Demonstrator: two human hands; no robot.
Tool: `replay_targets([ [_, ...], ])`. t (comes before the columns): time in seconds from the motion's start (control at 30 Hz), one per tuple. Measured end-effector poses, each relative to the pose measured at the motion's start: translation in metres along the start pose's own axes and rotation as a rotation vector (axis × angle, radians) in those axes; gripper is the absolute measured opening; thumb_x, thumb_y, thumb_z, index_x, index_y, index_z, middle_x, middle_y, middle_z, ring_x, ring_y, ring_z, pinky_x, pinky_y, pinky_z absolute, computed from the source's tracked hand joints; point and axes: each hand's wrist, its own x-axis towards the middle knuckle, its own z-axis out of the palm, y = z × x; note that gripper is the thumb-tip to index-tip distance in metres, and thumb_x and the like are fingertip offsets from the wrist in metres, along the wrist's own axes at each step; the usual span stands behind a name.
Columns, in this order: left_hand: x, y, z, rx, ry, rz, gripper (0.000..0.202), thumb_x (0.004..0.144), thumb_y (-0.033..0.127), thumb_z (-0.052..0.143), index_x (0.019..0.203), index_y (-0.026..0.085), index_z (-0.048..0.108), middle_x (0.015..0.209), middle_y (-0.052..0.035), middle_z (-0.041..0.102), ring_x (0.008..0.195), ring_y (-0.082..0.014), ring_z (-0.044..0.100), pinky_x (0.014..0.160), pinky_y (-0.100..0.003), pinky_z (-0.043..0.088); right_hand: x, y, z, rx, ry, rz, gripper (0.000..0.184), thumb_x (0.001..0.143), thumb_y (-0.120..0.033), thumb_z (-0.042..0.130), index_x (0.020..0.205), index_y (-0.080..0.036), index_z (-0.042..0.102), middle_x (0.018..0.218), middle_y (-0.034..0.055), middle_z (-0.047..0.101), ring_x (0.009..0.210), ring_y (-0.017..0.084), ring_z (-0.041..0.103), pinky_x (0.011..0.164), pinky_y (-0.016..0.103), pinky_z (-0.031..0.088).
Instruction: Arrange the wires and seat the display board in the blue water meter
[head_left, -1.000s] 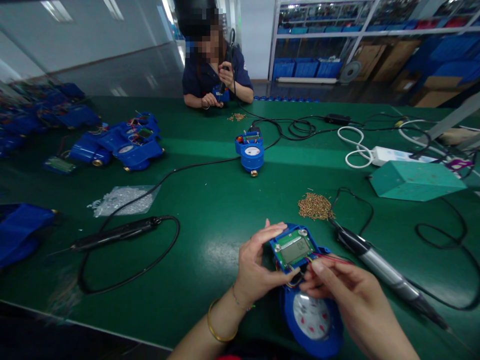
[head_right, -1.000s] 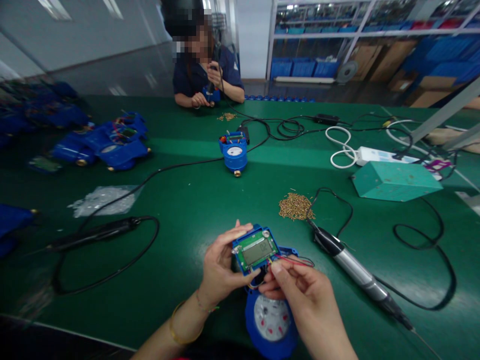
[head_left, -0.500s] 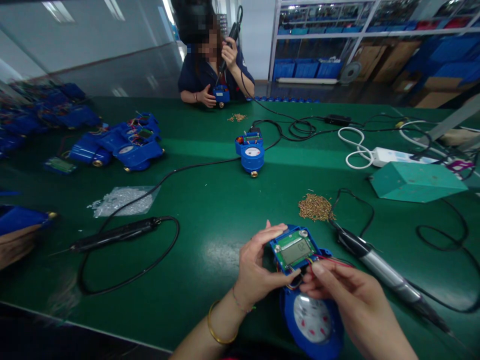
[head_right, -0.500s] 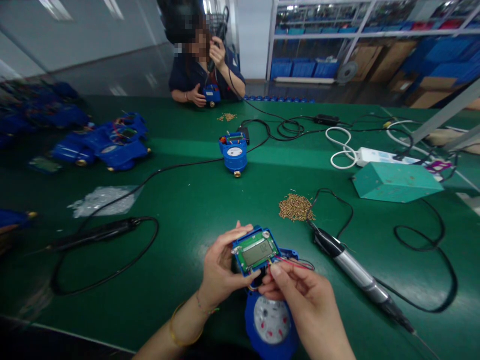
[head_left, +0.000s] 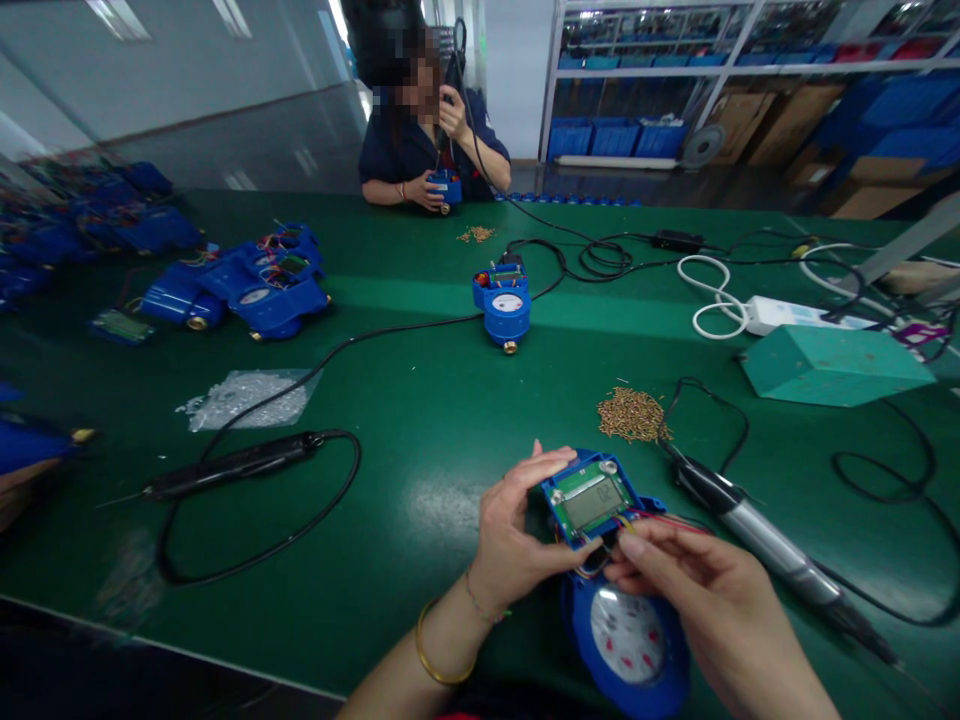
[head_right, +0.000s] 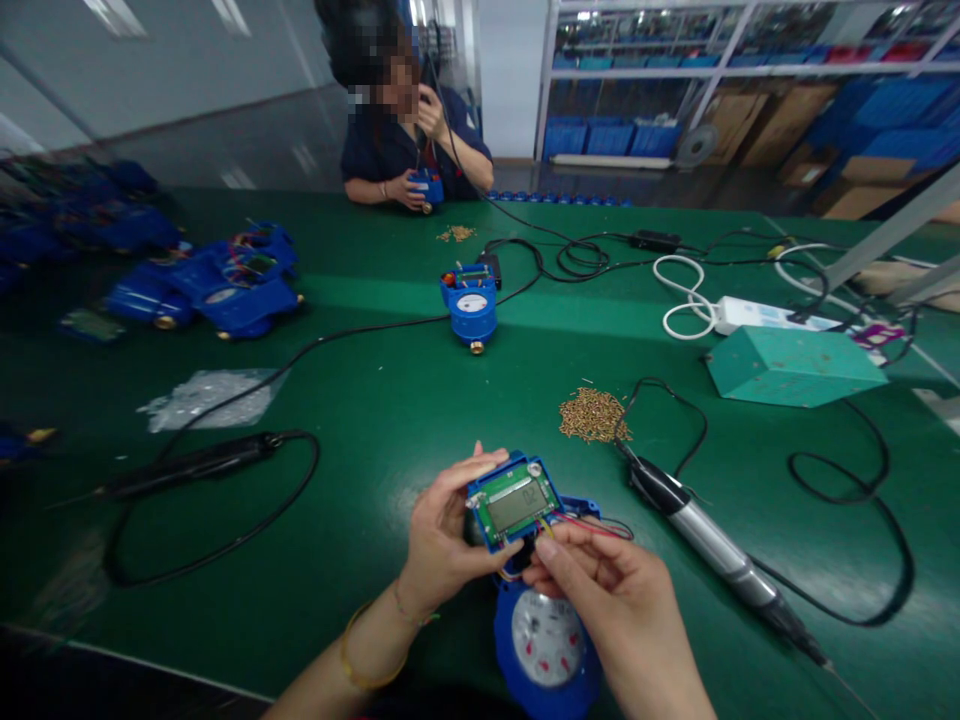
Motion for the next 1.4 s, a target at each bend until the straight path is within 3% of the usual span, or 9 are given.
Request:
replay_targets([
  [0.23, -0.001, -0.001, 0.000, 0.017, 0.000, 0.021, 0.067, 0.067, 0.028, 0.087, 0.126, 0.021, 0.056, 0.121, -0.0130, 0.071, 0.116, -0.0294, 0.068, 0.116, -0.061, 0.038, 0.001, 0.006, -0.002, -0.008, 0.046, -0.023, 0.040, 0.060, -0.045, 0.093, 0.078, -0.015, 0.075, 0.075, 0.0069, 0.073, 0.060, 0.017, 0.069, 0.057, 0.021, 0.059],
  [0.6, -0.002, 0.004, 0.003, -0.027, 0.011, -0.060, 0.065, 0.068, 0.030, 0.087, 0.125, 0.020, 0.058, 0.121, -0.0120, 0.071, 0.117, -0.0283, 0.067, 0.117, -0.056, 0.040, 0.003, 0.003, -0.002, -0.069, -0.073, -0.024, 0.036, 0.065, -0.047, 0.089, 0.071, -0.016, 0.073, 0.068, 0.0049, 0.070, 0.059, 0.014, 0.067, 0.059, 0.017, 0.056],
  [1.0, -0.001, 0.007, 0.006, -0.123, 0.045, -0.109, 0.065, 0.065, 0.022, 0.089, 0.124, 0.021, 0.061, 0.122, -0.0093, 0.071, 0.119, -0.0255, 0.066, 0.121, -0.051, 0.034, 0.007, 0.009, -0.005, -0.034, -0.049, -0.022, 0.036, 0.062, -0.046, 0.091, 0.072, -0.017, 0.074, 0.070, 0.0056, 0.071, 0.061, 0.016, 0.069, 0.061, 0.019, 0.059],
  [1.2, -0.006, 0.010, 0.009, -0.228, 0.074, -0.252, 0.064, 0.064, 0.019, 0.089, 0.122, 0.022, 0.062, 0.124, -0.0092, 0.070, 0.122, -0.0258, 0.064, 0.122, -0.049, 0.033, 0.009, 0.006, -0.007, -0.139, -0.088, -0.013, 0.041, 0.062, -0.052, 0.089, 0.068, -0.014, 0.073, 0.068, 0.0084, 0.071, 0.062, 0.019, 0.070, 0.062, 0.023, 0.060],
  [1.4, -0.010, 0.012, 0.011, -0.331, 0.094, -0.364, 0.063, 0.063, 0.021, 0.089, 0.121, 0.024, 0.063, 0.127, -0.0087, 0.069, 0.123, -0.0252, 0.063, 0.113, -0.040, 0.046, 0.004, 0.001, -0.002, -0.154, -0.077, -0.008, 0.041, 0.062, -0.053, 0.088, 0.067, -0.015, 0.074, 0.069, 0.0085, 0.072, 0.061, 0.018, 0.070, 0.061, 0.021, 0.059],
])
